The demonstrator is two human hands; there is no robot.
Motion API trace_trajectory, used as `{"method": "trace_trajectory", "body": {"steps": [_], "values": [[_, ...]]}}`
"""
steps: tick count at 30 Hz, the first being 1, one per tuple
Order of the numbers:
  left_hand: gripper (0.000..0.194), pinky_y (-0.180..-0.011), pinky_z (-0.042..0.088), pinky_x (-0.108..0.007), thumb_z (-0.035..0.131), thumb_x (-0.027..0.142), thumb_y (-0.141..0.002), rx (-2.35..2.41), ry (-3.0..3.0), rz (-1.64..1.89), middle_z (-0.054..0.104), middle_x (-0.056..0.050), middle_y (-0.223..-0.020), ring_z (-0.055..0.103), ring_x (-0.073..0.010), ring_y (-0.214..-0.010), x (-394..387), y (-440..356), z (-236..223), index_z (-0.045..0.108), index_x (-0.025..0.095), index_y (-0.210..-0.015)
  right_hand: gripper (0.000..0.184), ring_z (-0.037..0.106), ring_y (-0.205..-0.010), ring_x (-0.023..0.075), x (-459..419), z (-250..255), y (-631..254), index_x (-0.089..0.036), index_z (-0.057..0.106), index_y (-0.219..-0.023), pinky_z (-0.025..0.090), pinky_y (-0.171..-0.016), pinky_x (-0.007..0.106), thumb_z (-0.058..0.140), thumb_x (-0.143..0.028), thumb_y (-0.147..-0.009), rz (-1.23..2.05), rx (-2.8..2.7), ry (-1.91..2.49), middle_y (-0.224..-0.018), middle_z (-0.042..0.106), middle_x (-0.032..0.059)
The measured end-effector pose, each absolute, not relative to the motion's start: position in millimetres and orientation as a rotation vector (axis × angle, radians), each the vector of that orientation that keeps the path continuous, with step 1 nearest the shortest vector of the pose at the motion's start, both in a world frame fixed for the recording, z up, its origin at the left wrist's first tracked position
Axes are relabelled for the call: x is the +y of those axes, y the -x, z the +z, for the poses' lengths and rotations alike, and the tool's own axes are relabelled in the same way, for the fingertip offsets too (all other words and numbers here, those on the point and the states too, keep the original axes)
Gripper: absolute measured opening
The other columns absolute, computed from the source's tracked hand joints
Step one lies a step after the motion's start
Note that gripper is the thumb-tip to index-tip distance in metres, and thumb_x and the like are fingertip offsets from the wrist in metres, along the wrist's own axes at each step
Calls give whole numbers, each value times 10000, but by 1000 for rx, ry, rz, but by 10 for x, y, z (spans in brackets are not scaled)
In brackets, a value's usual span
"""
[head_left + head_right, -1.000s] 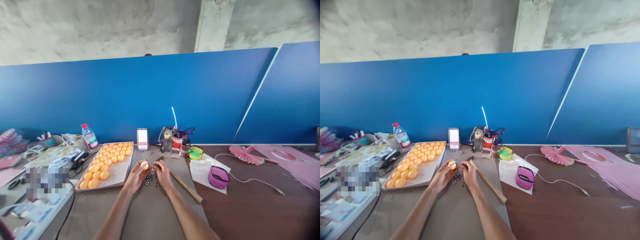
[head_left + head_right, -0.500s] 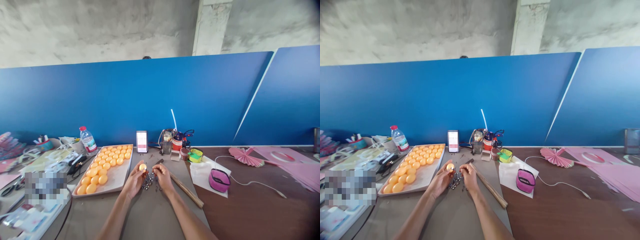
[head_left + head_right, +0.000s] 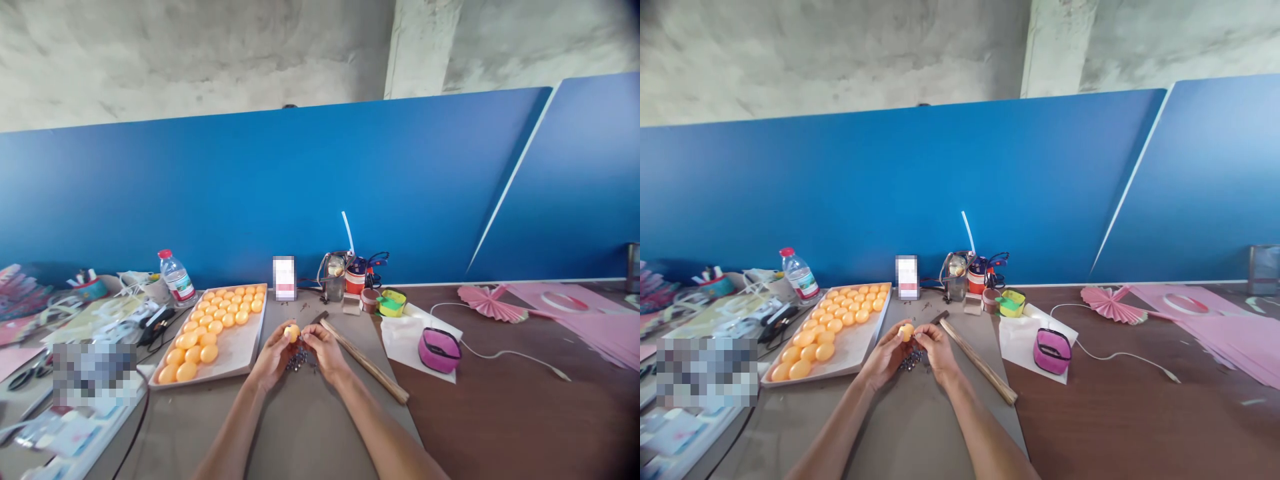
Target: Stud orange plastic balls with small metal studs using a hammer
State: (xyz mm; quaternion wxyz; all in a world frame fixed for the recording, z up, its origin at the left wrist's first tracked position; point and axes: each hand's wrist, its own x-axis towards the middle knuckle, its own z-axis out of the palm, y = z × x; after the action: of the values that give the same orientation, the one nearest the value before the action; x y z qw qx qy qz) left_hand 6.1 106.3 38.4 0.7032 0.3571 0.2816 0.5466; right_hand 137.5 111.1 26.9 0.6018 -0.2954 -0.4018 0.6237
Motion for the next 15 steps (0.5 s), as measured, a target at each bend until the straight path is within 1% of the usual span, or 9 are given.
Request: {"method": "trace_trajectory", "body": {"steps": [4,10,15], "values": [[396,-673,427,-260,669,304,-704,614,-796,1189,612,-25,-848,570,-132,-728,1052,-74,391,559,205,-1072,144,430,-554,87,1116,251,-1382,-182,603,-674,332,-565,231,675,-289,-611,1473,-930,684,-615,540,-36],[264,-655,422,-251,648,327,-724,610,-842,1161,621,-26,-805,573,-131,-703,1040,-103,382,588,186,-939,151,426,-540,89,1111,260,-1370,-185,589,-647,324,-563,233,680,-294,-596,1483,-958,719,-580,524,-45],[257,-656,431,-252,636,342,-732,641,-876,1170,618,-26,-782,574,-129,-682,1040,-122,383,586,174,-920,150,411,-535,87,1133,240,-1372,-185,584,-632,311,-550,227,680,-287,-579,1483,-962,738,-576,520,-46]]}}
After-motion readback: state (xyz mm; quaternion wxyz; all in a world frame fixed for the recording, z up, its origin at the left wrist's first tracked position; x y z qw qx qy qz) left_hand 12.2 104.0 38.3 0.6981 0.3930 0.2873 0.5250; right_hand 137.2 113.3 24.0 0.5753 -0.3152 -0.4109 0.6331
